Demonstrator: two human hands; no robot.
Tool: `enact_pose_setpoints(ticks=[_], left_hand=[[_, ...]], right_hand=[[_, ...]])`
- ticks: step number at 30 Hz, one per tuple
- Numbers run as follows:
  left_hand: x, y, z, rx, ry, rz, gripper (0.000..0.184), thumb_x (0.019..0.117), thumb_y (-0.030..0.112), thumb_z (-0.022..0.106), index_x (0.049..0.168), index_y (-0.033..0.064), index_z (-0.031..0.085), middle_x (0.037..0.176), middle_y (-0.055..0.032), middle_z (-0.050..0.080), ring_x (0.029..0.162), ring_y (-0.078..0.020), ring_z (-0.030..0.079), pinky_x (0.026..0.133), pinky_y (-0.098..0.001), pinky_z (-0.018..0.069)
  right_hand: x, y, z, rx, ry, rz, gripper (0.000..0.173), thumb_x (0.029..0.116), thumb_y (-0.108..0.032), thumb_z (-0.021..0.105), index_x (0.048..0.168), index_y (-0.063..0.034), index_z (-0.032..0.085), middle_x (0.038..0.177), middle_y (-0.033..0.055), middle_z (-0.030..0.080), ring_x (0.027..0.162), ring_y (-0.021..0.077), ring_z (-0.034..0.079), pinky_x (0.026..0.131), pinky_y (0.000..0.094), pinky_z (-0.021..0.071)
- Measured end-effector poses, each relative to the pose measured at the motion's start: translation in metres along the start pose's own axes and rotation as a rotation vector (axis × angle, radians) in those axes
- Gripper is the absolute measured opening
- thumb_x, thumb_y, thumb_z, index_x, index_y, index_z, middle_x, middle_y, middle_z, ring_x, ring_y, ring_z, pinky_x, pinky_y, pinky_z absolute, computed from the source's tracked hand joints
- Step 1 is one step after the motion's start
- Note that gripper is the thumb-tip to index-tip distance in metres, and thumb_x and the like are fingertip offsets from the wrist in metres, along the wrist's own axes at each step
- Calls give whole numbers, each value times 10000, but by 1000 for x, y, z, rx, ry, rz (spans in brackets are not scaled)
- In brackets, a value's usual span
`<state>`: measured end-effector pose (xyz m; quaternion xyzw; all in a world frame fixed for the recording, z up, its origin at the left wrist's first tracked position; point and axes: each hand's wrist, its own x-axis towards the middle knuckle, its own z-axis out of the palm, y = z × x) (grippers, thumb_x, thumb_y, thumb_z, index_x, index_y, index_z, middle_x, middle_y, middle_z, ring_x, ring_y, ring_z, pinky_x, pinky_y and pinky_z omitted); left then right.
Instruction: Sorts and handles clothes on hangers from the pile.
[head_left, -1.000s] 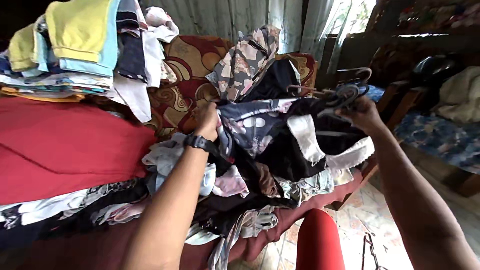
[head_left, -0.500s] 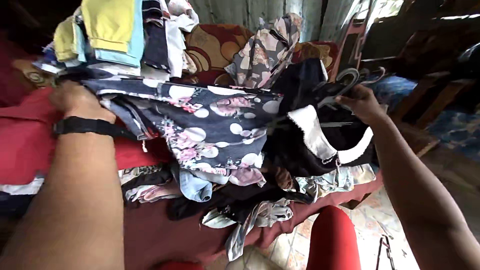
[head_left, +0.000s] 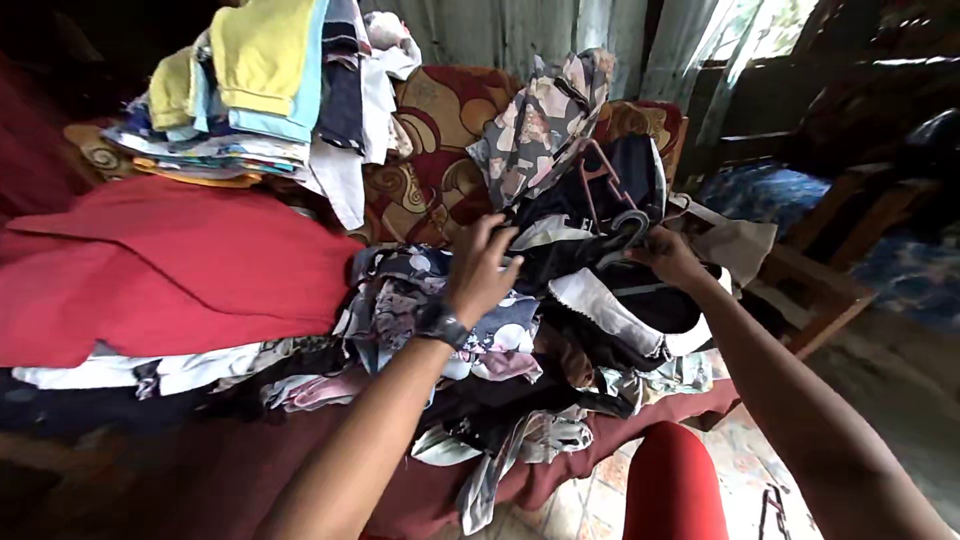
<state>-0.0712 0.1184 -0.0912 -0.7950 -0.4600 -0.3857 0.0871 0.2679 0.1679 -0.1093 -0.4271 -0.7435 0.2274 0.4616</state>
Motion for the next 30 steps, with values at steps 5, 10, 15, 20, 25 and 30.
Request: enact_pose_setpoints(ticks=[5,10,15,20,25,30], left_hand=[[29,59,37,256,248,495,548,947,325,703,1405,45,592,1533,-183,503,1468,-333,425,1223,-564,239],[51,68,41,332,-194,98,710,944,460,710,1436,-21,539,1295,-270,649,1287,-442,573,1217,-681,153],[43,39,46,154,-483,-321,402,1105,324,440,1162,0,671,1110,-268,693,1086,-463,666,882,-657,507],[35,5,47,-183,-445,-493,449,1095,372,467,1143,-33,654,1051,-256,677,1009,-421,658,894,-646,492],[34,44,39,-100,-412,-391,560,866,522,785,1111,28,684,1017,-192,689,976,-377,658,866,-631,513],[33,47,30,144,-352,-318,287,894,107,681,1171,38,699,1154,-212,695,1083,-424,662,880,-663,497]], right_hand=[[-2,-12,18,-159,-94,-10,302,1001,-62,623,1289,32,616,1188,183,694,1100,247,677,1000,467,535],[-4,-19,34,-400,-133,-55,298,1028,-202,623,1264,-26,669,1173,199,709,1103,377,680,990,644,487],[-14,-15,25,-615,-100,28,508,957,-373,729,1320,-26,653,1284,214,668,1237,405,604,1114,655,346],[-23,15,28,-548,-109,67,366,973,-209,694,1289,-29,657,1176,222,707,1131,423,658,1061,670,414],[-25,-19,21,-517,-18,-12,281,955,-166,715,1210,-49,702,1112,210,725,1046,438,687,920,707,486],[-30,-25,-8,-579,44,-67,234,982,-122,668,1198,-45,711,1151,208,721,1070,440,682,957,698,470]])
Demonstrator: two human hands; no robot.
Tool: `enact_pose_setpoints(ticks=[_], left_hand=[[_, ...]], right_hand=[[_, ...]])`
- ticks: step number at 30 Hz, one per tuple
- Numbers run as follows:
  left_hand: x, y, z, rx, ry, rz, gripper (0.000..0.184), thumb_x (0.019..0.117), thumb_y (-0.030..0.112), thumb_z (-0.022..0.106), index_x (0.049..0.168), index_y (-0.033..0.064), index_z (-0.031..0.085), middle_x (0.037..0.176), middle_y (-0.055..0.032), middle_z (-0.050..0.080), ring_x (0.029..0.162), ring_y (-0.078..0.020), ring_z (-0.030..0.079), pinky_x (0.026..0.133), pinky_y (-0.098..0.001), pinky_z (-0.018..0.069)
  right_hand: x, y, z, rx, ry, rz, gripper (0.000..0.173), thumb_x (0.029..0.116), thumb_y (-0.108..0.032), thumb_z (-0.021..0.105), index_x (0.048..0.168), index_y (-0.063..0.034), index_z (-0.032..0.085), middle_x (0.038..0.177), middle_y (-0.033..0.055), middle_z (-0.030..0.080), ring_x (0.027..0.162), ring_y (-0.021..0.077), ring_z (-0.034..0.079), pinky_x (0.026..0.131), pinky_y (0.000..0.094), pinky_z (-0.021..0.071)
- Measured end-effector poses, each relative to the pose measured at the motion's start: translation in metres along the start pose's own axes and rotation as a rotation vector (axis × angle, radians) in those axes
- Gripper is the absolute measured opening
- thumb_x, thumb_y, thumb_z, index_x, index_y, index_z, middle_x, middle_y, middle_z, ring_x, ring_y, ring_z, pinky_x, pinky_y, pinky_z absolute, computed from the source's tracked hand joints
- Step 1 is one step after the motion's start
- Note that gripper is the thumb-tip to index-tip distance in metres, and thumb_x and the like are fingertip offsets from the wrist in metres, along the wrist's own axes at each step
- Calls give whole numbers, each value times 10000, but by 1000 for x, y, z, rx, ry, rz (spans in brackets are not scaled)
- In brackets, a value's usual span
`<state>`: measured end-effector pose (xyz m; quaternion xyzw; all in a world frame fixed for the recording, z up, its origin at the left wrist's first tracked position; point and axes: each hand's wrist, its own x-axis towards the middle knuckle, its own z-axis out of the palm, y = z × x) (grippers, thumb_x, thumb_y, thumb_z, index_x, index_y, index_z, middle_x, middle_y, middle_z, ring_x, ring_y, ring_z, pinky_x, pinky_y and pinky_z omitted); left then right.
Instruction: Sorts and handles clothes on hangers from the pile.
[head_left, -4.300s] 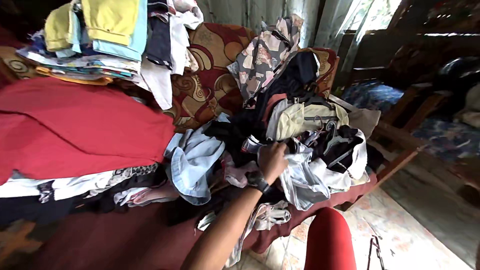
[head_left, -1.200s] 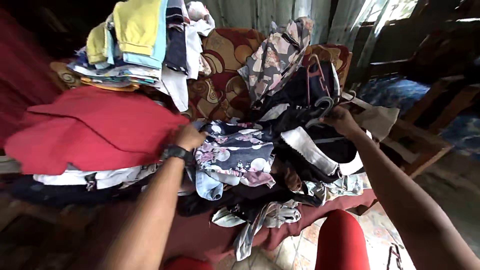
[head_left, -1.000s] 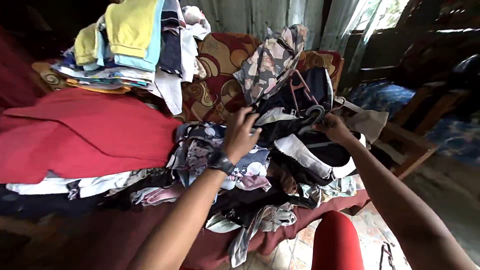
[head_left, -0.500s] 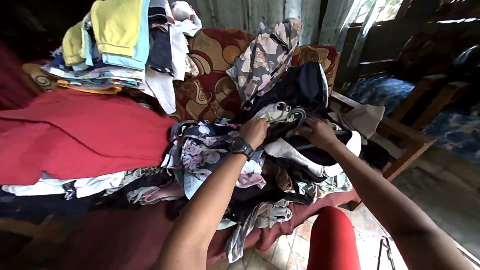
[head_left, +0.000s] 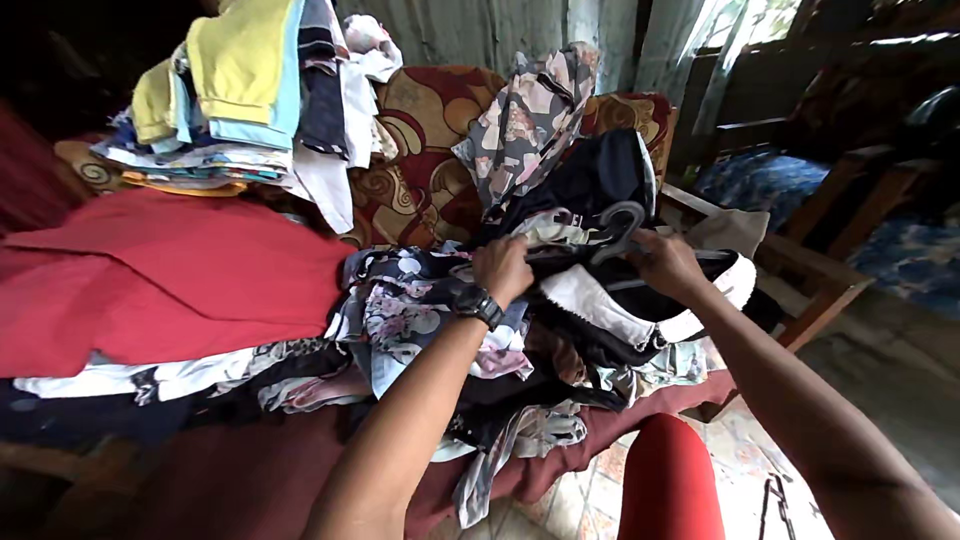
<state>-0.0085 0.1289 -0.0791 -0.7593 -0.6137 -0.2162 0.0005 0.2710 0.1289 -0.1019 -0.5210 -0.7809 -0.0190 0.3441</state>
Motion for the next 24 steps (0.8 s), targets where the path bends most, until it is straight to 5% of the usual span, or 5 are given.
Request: enact_pose_setpoints(ticks=[5,11,16,20,24], left_hand=[[21,-57,-2,-280,-217,-142,201,945,108,651,1100,-21,653,1014,-249,657,942,-409,639,806,-633,495],[14,-48,-6,-427,-389,-94,415,953,221,747,1224,-74,639,1168,-254,671,1101,-363,640,1007,-564,479],[7,-31,-42,-648,-173,-197,251,994,222,655,1119,10,604,856,-57,543,687,-119,464,628,-306,422],[5,2,-42,-605,-191,10,496,897,333,801,1173,-41,630,1033,-187,651,942,-286,619,876,-507,515],[16,23,-9,-667,-212,121,433,862,240,840,1147,-38,669,1046,-178,688,959,-255,655,904,-470,529]], right_hand=[[-5,22,-12,192,86,154,353,1010,-91,627,1357,-31,603,1180,255,689,1092,445,670,933,701,491],[-1,3,-9,262,251,89,353,993,3,578,1337,77,557,1213,289,653,1111,404,660,977,610,507],[1,-25,2,42,85,-56,227,945,4,627,1156,51,696,1179,252,680,1141,446,629,1066,687,366],[13,-46,11,4,82,-149,256,925,24,616,1167,31,699,1145,237,697,1086,432,655,1030,691,375],[23,-58,21,16,153,-207,355,880,44,655,1229,-2,699,1155,213,706,1084,413,664,1024,661,409]])
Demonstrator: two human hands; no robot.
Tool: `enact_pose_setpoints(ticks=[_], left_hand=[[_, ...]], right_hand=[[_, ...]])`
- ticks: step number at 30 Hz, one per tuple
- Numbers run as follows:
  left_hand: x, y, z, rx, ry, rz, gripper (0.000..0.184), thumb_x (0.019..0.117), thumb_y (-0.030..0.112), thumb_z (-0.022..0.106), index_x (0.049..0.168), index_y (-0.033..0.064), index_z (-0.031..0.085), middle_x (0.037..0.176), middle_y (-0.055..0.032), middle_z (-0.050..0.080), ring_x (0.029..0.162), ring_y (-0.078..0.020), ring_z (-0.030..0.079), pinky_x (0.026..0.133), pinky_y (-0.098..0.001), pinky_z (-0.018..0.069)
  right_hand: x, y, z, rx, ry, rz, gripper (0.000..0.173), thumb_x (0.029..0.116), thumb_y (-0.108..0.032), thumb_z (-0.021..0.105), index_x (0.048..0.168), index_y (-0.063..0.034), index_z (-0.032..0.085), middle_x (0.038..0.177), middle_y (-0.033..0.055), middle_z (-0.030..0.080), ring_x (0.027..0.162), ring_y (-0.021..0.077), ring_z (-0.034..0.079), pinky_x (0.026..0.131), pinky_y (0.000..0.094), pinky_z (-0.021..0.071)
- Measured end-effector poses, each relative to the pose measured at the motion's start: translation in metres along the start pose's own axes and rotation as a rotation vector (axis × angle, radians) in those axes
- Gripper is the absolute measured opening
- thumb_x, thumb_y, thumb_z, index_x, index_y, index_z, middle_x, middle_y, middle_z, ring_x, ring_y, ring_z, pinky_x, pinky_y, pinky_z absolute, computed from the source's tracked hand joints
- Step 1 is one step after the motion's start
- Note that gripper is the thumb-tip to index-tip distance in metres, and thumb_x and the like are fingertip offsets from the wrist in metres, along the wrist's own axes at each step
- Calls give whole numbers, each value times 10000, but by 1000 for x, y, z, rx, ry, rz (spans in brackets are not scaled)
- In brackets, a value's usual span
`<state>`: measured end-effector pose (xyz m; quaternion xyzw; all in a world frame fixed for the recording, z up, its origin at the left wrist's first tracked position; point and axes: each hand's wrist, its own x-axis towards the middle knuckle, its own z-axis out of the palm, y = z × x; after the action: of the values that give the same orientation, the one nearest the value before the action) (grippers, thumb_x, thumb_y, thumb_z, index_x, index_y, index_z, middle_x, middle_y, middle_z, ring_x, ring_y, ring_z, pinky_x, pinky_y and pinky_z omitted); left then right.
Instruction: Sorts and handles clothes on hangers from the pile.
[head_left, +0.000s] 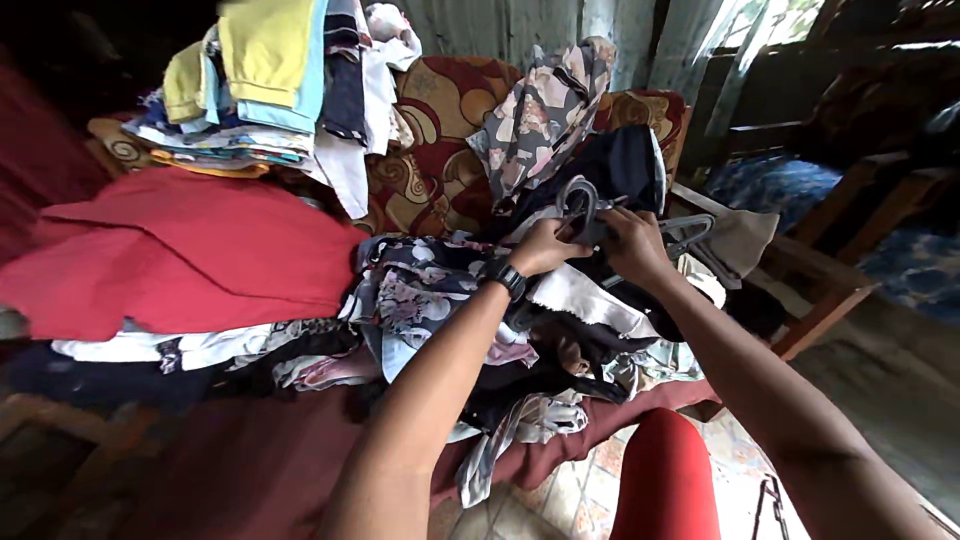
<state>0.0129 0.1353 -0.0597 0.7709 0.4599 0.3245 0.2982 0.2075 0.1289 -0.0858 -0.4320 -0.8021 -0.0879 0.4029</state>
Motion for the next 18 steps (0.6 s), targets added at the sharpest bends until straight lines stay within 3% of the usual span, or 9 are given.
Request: enact_pose_setpoints(ticks=[2,4,6,8,10,11,14,16,18], left_hand=[[10,-8,11,-121,-1,53,378,900,161,793,1187,-47,662,1074,-157,710,975,-190,681,933,-396,550],[12,-10,15,-210,-25,23,384,966,129,709,1290,-51,609,1130,-157,701,1011,-170,676,969,-369,538],[10,-10,17,-275,-20,-15,317,1030,111,599,1303,-49,572,1049,-115,680,916,-128,647,896,-324,535],[6,-9,18,-376,4,-70,316,1054,122,552,1319,-49,561,1033,-116,675,922,-144,625,912,-348,514],[3,-5,25,-458,26,-107,332,1054,188,566,1318,-13,576,916,-63,649,867,-131,590,877,-344,491],[3,-2,30,-487,30,-112,316,1051,209,576,1291,4,580,892,-44,640,851,-122,586,867,-335,491],[2,5,40,-508,83,-91,377,1016,123,620,1342,-34,511,993,-86,653,870,-120,620,857,-304,525],[0,3,44,-493,121,-72,450,989,96,652,1380,-48,483,1036,-122,662,885,-139,637,864,-319,538],[5,1,50,-485,166,-66,481,960,95,696,1369,-55,492,1011,-133,674,858,-147,654,843,-324,556]], right_hand=[[-1,2,-4,-37,44,11,408,870,-9,713,1277,-29,686,1264,225,662,1215,434,602,1125,683,318],[-10,3,-18,-73,133,33,414,887,-175,780,1266,-45,677,1357,242,590,1311,466,518,1163,721,242],[-29,0,-22,-32,294,17,285,891,-243,740,1031,1,692,1195,263,630,1160,466,577,1003,667,407],[-49,-10,-13,107,168,80,328,909,-291,717,946,34,703,1060,239,667,1041,408,632,910,609,495],[-59,-20,3,201,-189,244,523,934,-422,723,1207,24,691,1201,216,682,1145,378,641,1030,600,473],[-62,-24,13,223,-274,281,561,945,-450,705,1262,12,675,1227,206,687,1172,373,636,1070,598,443],[-75,-39,35,244,-65,183,316,971,-267,662,1027,33,742,987,175,749,961,338,709,970,577,489],[-79,-50,39,268,123,102,225,943,-171,676,995,38,742,943,166,751,888,310,722,869,541,539],[-82,-62,39,273,160,29,195,927,-136,681,1004,32,740,935,159,749,855,296,726,796,510,565]])
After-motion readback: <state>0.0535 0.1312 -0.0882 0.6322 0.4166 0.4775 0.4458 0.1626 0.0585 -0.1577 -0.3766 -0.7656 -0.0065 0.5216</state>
